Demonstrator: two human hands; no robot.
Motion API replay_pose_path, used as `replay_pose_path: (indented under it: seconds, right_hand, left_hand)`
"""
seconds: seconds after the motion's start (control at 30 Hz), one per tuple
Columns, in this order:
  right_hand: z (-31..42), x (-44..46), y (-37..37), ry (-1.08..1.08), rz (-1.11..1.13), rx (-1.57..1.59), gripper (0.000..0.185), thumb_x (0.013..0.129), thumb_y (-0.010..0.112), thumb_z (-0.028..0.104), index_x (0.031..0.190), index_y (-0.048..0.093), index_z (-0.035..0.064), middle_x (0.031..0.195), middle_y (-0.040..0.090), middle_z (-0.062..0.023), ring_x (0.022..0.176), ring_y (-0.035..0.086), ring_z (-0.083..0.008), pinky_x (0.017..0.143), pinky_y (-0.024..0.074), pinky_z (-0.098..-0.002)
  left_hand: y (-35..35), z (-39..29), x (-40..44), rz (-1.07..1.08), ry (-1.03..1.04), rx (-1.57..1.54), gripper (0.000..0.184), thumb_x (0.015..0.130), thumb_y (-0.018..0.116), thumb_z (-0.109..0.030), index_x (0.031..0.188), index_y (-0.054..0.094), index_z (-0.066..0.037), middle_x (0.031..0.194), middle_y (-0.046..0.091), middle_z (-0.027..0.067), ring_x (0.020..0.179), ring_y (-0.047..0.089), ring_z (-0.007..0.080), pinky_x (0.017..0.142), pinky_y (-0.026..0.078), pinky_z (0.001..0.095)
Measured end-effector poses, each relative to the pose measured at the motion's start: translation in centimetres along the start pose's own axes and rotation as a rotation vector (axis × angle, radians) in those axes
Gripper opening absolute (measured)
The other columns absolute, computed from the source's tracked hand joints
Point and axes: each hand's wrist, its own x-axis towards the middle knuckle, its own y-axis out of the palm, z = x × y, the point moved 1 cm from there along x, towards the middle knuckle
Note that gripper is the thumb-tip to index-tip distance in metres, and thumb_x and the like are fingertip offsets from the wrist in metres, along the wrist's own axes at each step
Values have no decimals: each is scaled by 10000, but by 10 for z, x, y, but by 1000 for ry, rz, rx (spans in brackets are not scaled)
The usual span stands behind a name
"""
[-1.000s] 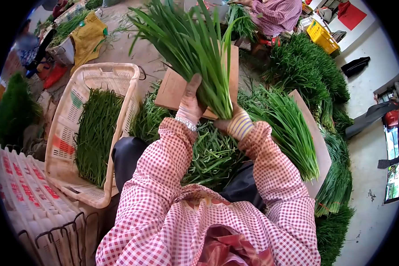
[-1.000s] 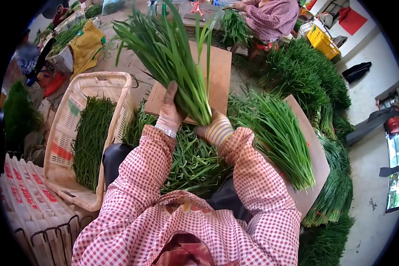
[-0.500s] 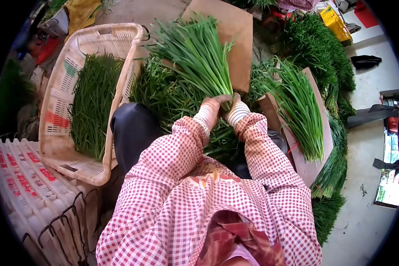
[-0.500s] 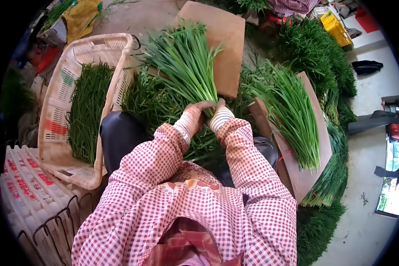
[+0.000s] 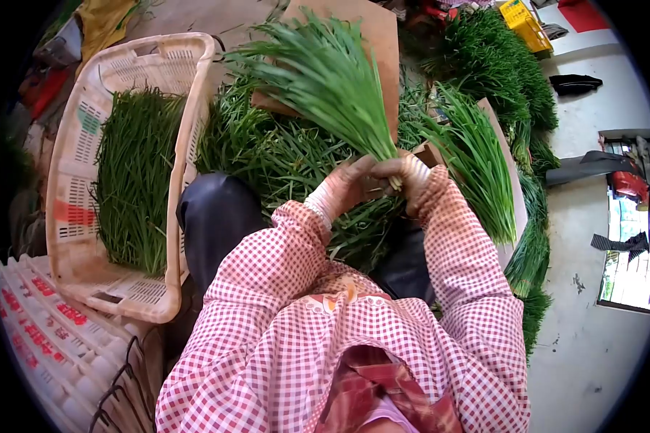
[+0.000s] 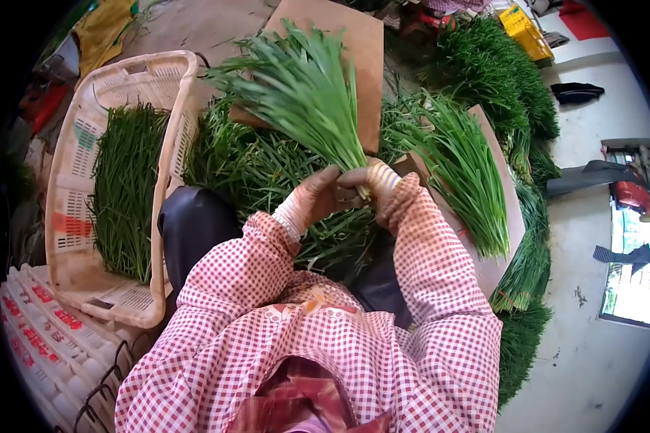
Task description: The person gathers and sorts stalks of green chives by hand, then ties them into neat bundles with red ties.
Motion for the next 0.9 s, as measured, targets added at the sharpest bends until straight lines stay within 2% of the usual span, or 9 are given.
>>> replay_pose_path:
  seconds: [0.03,0.2,0.27,0.47,0.53,0.6,0.73,0.8,0.9]
  right_hand:
    - [-2,-4,-4,1,-6,-3,265,757,666,193,943,596,17,706,567,-33,557,501,-109,492,425,-256]
    - [-16,-39,21,299,332,813,397,766,622,143,1084,484,-51,715,516,-45,515,447,-81,417,357,-192]
    - [-46,-33,37,271,692,1084,478,769,623,141,1153,430,-69,707,489,-41,511,447,-81,418,367,-179]
    - [-89,-16,40,254,962,1176,523,795,620,206,1220,426,-29,881,565,-95,620,523,-134,516,446,-246]
    - [-88,-16,24,385,836,1005,627,823,626,294,1272,385,-71,1077,610,-181,871,643,-285,768,530,-399]
    - [-83,-18,-6,461,568,440,766,779,680,421,1358,356,38,1217,557,-171,1103,556,-332,938,445,-493]
    - [-39,-38,-22,165,207,238,873,697,787,299,1386,305,64,1240,519,-137,1138,513,-269,982,403,-439]
    - [-39,-30,-14,-85,79,-209,922,661,811,214,1384,272,20,1246,512,-139,1136,504,-230,988,396,-380]
    - [-58,-17,7,-89,-279,-696,1063,564,846,177,1381,200,-33,1189,553,-167,1108,530,-253,968,414,-352]
  left_hand:
    - [6,1,-4,55,-21,-7,820,718,677,-607,1296,441,-75,1170,566,87,1044,556,255,943,429,444]
    - [11,-6,1,114,117,-35,953,672,685,-643,1343,384,-38,1285,506,145,1141,526,283,1011,399,458]
    - [22,-17,-3,270,185,-198,997,673,686,-638,1374,340,-20,1334,459,179,1185,499,307,1022,397,469]
    - [17,-12,-15,118,164,-308,766,756,700,-367,1344,381,5,1291,500,174,1141,538,288,982,452,447]
    - [9,-8,-10,31,170,-304,675,735,722,-290,1277,452,9,1172,579,148,1044,592,264,940,481,423]
    - [-4,-7,-2,75,161,-304,565,728,728,-235,1193,517,7,1032,632,122,932,627,248,870,514,389]
    - [2,-4,7,-106,227,-103,462,728,732,-219,1103,574,-1,953,651,123,837,643,249,813,530,390]
    - [15,0,11,-169,253,-80,437,731,730,-215,1085,580,-8,963,652,116,830,642,247,820,525,401]
    - [21,15,25,-298,268,-200,368,729,723,-145,1046,589,-17,955,653,106,848,631,257,826,518,408]
